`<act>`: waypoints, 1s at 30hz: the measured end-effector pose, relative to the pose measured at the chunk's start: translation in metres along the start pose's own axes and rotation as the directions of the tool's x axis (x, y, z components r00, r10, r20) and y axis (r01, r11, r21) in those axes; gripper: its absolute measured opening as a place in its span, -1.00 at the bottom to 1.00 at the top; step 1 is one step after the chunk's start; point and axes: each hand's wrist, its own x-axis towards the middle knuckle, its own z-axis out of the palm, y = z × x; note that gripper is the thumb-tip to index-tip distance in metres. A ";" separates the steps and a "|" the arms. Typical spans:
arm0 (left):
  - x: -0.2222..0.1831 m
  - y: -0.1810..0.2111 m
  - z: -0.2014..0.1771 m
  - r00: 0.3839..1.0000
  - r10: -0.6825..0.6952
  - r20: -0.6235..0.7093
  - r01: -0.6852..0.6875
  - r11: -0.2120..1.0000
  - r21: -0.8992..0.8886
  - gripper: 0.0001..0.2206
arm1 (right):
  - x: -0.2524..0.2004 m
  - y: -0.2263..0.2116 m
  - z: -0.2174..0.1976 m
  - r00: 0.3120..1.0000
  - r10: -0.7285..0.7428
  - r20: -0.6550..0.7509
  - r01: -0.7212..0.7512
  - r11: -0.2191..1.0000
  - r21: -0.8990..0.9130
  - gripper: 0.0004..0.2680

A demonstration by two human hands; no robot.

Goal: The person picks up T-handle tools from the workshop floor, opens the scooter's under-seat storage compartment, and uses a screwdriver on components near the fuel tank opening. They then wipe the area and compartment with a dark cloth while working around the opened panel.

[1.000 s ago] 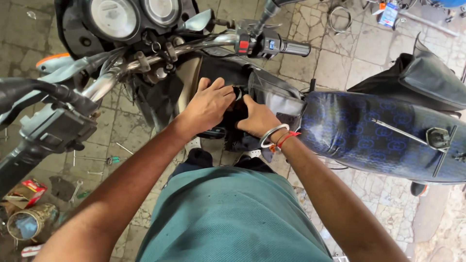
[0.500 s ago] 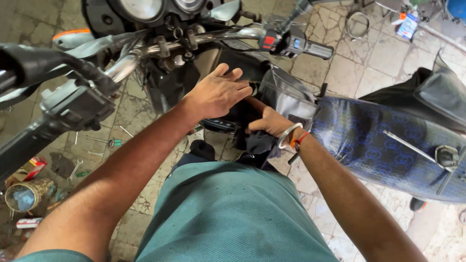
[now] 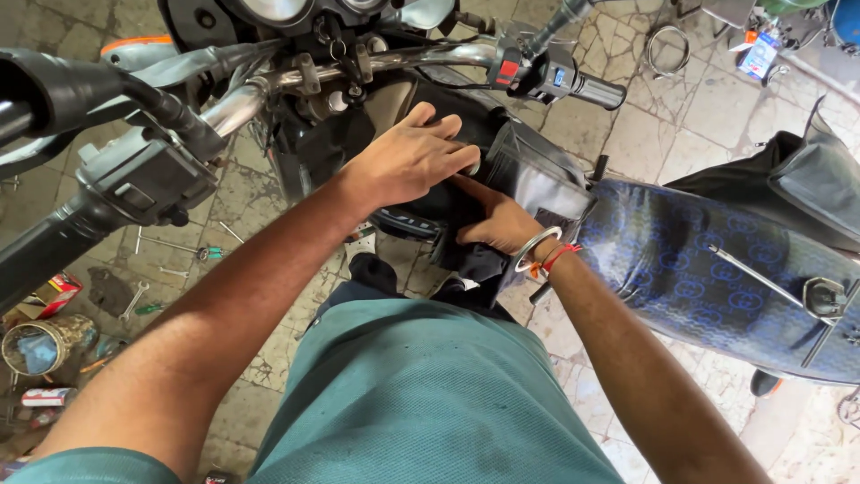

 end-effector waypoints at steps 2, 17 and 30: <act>-0.003 0.000 0.001 1.000 -0.004 0.025 0.005 1.000 -0.009 -0.83 | -0.001 -0.001 -0.004 0.999 0.030 -0.010 -0.030 1.000 -0.004 -0.25; -0.076 0.096 0.042 0.817 -0.486 -0.312 0.357 0.849 -0.390 -0.95 | -0.071 -0.012 0.016 0.968 -0.053 -0.245 -0.123 0.751 -0.649 -0.40; -0.068 0.114 0.078 0.655 -0.734 -0.179 0.591 0.646 -0.483 -0.90 | -0.094 0.013 0.004 0.909 -0.353 -0.223 0.045 0.613 -0.788 -0.54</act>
